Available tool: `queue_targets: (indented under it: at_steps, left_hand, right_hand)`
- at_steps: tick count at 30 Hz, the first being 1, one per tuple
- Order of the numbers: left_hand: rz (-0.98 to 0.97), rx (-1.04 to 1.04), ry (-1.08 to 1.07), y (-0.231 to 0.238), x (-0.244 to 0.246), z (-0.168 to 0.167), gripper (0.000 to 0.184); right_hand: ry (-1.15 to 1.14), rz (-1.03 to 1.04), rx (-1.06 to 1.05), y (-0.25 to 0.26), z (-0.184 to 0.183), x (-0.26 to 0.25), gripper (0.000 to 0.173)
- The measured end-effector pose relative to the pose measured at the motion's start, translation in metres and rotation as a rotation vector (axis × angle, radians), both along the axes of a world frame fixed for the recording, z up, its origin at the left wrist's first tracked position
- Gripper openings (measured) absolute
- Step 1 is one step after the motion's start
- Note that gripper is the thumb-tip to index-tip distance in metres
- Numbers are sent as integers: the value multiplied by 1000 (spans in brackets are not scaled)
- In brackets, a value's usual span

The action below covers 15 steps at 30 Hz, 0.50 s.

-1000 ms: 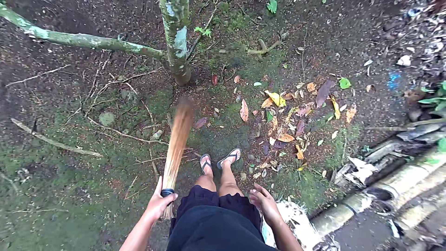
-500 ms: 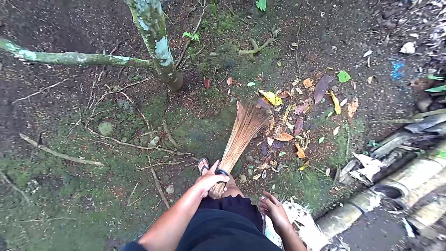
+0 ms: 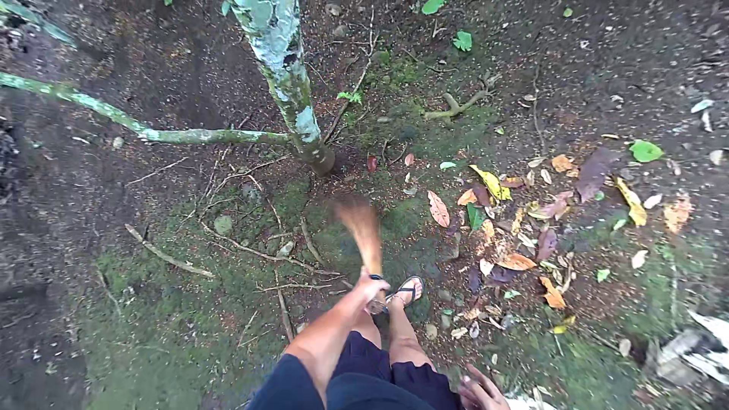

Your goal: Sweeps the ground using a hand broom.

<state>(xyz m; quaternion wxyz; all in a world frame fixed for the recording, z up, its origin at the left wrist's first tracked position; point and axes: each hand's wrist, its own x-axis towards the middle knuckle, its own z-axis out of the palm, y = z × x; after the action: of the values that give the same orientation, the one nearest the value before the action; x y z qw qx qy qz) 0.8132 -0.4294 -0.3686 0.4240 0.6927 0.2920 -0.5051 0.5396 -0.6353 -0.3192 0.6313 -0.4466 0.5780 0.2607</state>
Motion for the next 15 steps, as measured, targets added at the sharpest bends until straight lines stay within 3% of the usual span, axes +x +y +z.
queue_targets:
  at_steps: [3, 5, 8, 9, 12, 14, 15]
  left_hand:
    - [-199, -170, 115, -12, 1, 24, 105]
    - [-182, -272, 137, 3, 2, 60, 106]
    - [-118, -331, 141, 12, -11, 120, 108]
    - [-79, -326, 121, 11, -19, 140, 102]
    - [-37, -258, -28, 8, -30, 186, 53]
    - [-382, -81, -178, 20, -16, 204, 54]
    - [-617, 9, -251, 28, -6, 211, 56]
  right_hand:
    - [-45, 91, 60, 9, -4, 15, 57]
    - [-162, 142, 182, 23, 5, 41, 60]
    - [-410, 61, 440, 55, 31, 86, 67]
    - [-488, 6, 533, 66, 43, 101, 72]
    - [-612, -155, 813, 89, 72, 141, 82]
    - [-588, -264, 952, 96, 81, 157, 83]
    - [-541, -366, 981, 101, 82, 163, 73]
